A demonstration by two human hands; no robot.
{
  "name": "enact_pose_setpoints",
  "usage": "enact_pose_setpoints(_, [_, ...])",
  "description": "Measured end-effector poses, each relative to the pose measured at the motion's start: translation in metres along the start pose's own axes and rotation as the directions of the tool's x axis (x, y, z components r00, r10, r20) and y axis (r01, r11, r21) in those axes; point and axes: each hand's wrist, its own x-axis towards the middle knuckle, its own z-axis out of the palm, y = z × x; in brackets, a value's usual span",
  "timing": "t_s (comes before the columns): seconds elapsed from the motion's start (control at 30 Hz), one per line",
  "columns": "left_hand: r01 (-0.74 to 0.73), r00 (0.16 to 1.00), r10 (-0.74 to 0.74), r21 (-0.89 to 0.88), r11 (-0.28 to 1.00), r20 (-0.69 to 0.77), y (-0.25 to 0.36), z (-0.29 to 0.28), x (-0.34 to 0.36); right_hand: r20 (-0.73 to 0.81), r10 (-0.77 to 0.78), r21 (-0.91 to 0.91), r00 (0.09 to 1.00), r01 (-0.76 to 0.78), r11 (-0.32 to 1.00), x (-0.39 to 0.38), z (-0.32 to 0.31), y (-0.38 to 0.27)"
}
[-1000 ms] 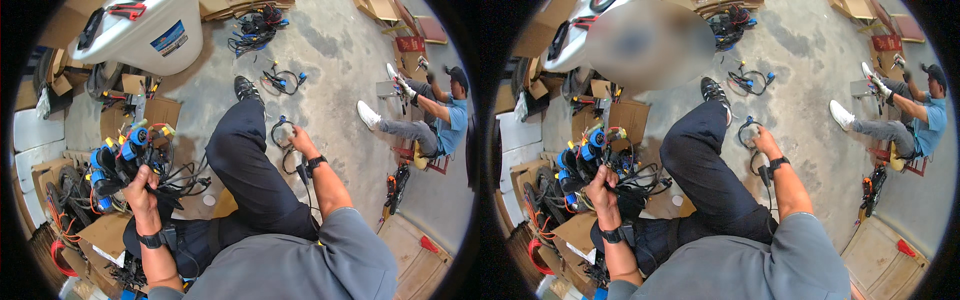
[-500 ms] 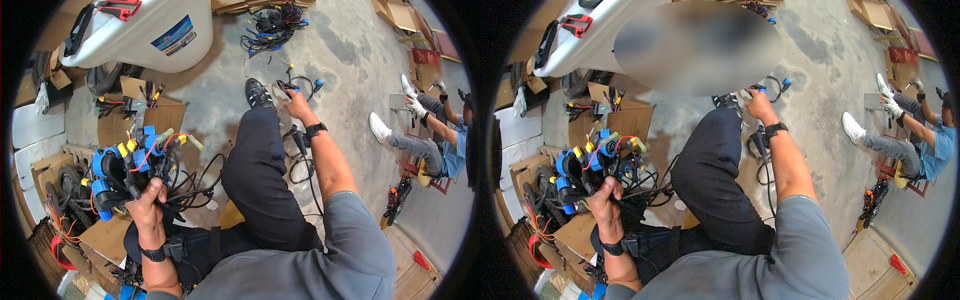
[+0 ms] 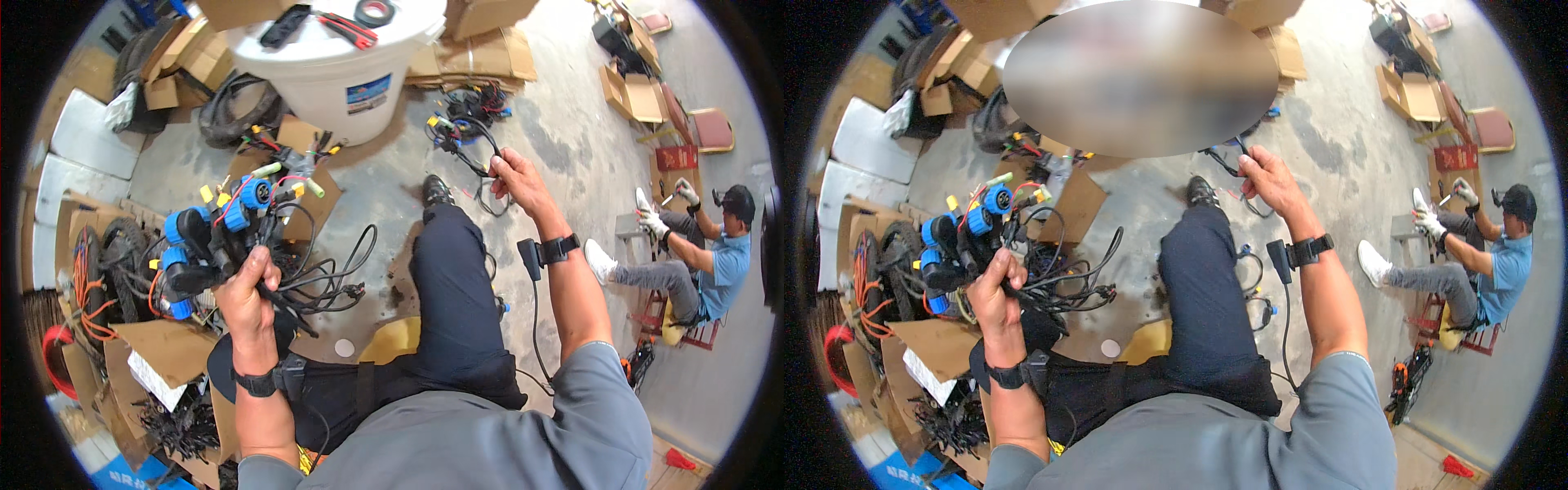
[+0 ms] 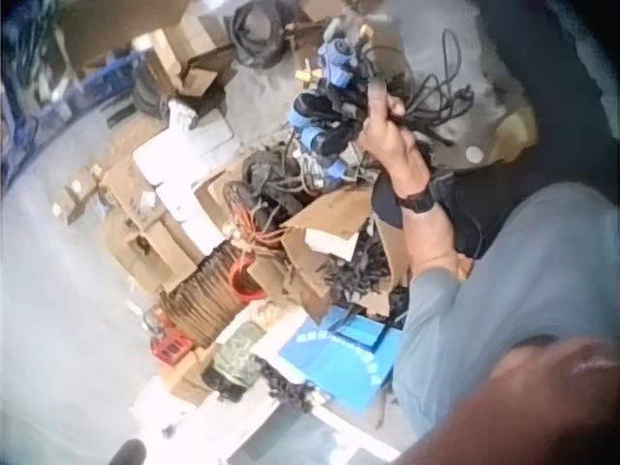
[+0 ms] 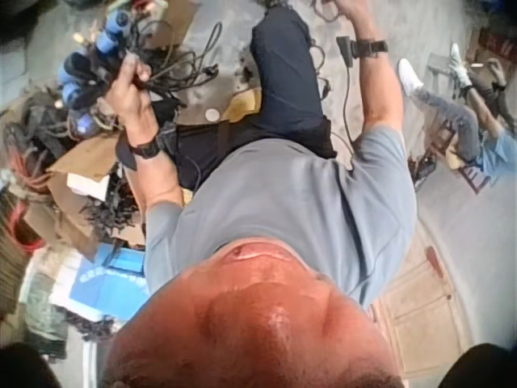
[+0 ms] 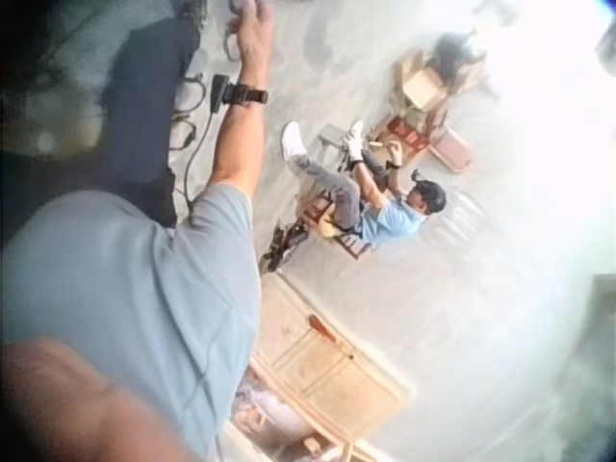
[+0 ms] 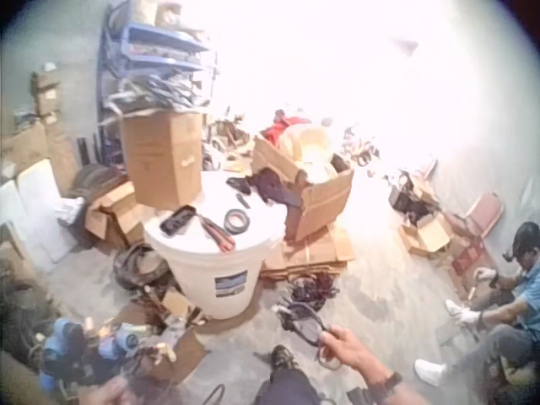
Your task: Inspecting and organizing a complex motorcycle wiring harness with multiple connectors and wires.
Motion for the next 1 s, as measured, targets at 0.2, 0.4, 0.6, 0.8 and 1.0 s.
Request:
enact_pose_setpoints(0.2, [-0.091,0.990,0.079,-0.098,0.991,-0.120,0.002,-0.032,-0.004,0.168,-0.164,-0.171,0.972,0.192,0.966,-0.030,0.056,-0.092])
enact_pose_setpoints(0.4, [-0.091,0.980,0.077,-0.073,0.993,-0.181,0.008,-0.051,-0.012,0.517,-0.252,-0.286,0.818,0.442,0.850,-0.053,0.115,-0.147])
enact_pose_setpoints(0.6, [-0.068,0.996,0.066,-0.036,0.997,-0.054,0.003,-0.037,-0.019,0.764,-0.340,-0.273,0.549,0.752,0.600,-0.079,0.175,-0.195])
enact_pose_setpoints(0.8, [-0.097,0.995,0.095,-0.060,0.993,-0.024,0.002,-0.039,-0.021,0.835,-0.247,-0.354,0.491,0.824,0.442,-0.083,0.202,-0.216])
enact_pose_setpoints(1.0, [-0.139,0.989,0.144,-0.095,0.986,0.046,0.005,-0.040,-0.021,0.789,-0.469,-0.300,0.397,0.915,0.271,-0.084,0.216,-0.215])
